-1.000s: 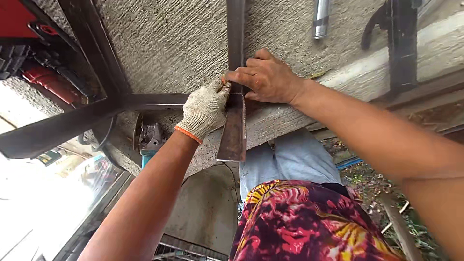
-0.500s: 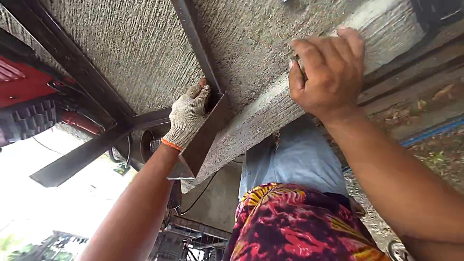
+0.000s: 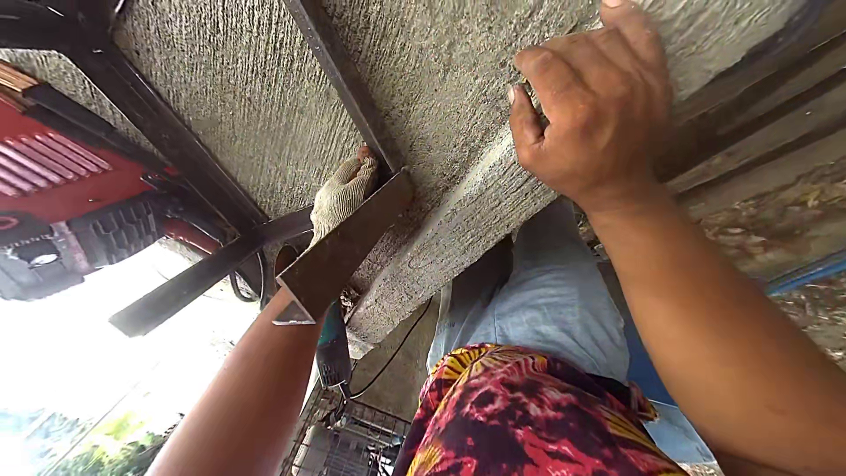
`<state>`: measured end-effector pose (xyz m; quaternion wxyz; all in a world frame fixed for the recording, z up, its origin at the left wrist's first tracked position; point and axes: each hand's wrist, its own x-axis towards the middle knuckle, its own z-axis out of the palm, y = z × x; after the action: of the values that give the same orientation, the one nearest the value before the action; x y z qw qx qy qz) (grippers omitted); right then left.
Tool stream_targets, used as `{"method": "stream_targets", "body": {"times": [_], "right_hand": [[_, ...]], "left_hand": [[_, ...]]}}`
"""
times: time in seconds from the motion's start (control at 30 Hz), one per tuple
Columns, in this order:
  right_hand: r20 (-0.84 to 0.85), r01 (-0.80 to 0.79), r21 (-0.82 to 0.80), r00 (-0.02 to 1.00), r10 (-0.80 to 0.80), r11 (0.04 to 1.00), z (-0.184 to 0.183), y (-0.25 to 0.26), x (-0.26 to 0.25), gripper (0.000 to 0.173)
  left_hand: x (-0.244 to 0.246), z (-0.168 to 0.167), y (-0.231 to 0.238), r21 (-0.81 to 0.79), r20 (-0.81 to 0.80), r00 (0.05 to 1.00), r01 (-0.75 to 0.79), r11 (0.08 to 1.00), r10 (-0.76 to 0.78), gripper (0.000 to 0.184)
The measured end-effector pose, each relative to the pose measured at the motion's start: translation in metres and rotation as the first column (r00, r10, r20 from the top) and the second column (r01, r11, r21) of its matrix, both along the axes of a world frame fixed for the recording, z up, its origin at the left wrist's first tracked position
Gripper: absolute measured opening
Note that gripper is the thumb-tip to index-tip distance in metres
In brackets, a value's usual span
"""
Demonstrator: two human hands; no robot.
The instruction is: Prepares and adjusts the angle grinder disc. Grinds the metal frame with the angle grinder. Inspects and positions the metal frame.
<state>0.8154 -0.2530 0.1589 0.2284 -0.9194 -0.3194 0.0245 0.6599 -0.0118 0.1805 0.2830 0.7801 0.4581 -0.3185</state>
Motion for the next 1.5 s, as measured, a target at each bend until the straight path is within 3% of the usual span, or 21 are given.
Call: {"method": "stream_targets", "body": {"times": [0.1,0.27,0.43,0.53,0.6,0.73,0.87,1.0,1.1,1.2,1.33,1.5], "right_hand": [[0.002,0.000,0.002,1.000,0.000,1.000,0.001,0.000,0.000,0.030],[0.022,0.003,-0.015,1.000,-0.002,1.000,0.002,0.001,0.000,0.029],[-0.032,-0.013,-0.042,0.999,0.012,0.999,0.009,0.000,0.001,0.028],[-0.044,-0.032,-0.063,0.999,0.029,0.997,0.010,-0.001,0.001,0.030],[-0.036,-0.026,-0.061,0.999,0.024,0.998,0.010,0.000,0.001,0.030],[-0.021,-0.019,-0.063,1.000,0.018,0.998,0.009,-0.001,0.001,0.029],[-0.028,-0.020,-0.052,0.999,0.019,0.998,0.008,-0.001,0.000,0.029],[-0.024,-0.019,-0.046,1.000,0.018,0.999,0.008,0.000,0.000,0.029],[-0.023,-0.024,-0.044,0.999,0.023,0.999,0.009,-0.001,0.000,0.029],[-0.014,-0.037,-0.054,0.999,0.037,0.998,0.008,-0.001,0.000,0.031],[-0.013,-0.055,-0.093,0.998,0.054,0.994,0.008,-0.003,0.000,0.034],[-0.029,-0.092,-0.151,0.996,0.089,0.984,0.012,-0.005,0.002,0.037]], "left_hand": [[0.006,-0.003,0.000,0.012,-0.053,0.998,-0.034,0.999,0.035,0.049],[0.005,-0.003,0.003,0.026,-0.087,0.995,0.045,0.999,-0.043,0.052],[0.002,0.000,-0.001,0.086,0.014,0.974,0.223,0.971,-0.225,0.044],[0.001,0.003,-0.002,0.080,0.084,0.954,0.283,0.956,-0.289,0.039],[0.002,0.004,-0.001,0.060,0.048,0.963,0.262,0.963,-0.265,0.040],[-0.006,0.001,0.001,0.124,0.187,0.866,0.448,0.886,-0.464,0.033],[-0.010,0.001,0.002,0.138,0.222,0.843,0.471,0.871,-0.491,0.030],[0.003,0.006,-0.003,0.069,0.059,0.956,0.284,0.956,-0.288,0.039],[-0.006,0.004,-0.001,0.135,0.189,0.865,0.446,0.885,-0.465,0.033],[0.000,0.011,-0.002,0.107,0.174,0.877,0.435,0.894,-0.447,0.030],[-0.014,0.002,0.006,0.146,0.246,0.797,0.532,0.834,-0.552,0.034],[-0.015,0.001,0.008,0.113,0.240,0.791,0.553,0.826,-0.563,0.048]]}}
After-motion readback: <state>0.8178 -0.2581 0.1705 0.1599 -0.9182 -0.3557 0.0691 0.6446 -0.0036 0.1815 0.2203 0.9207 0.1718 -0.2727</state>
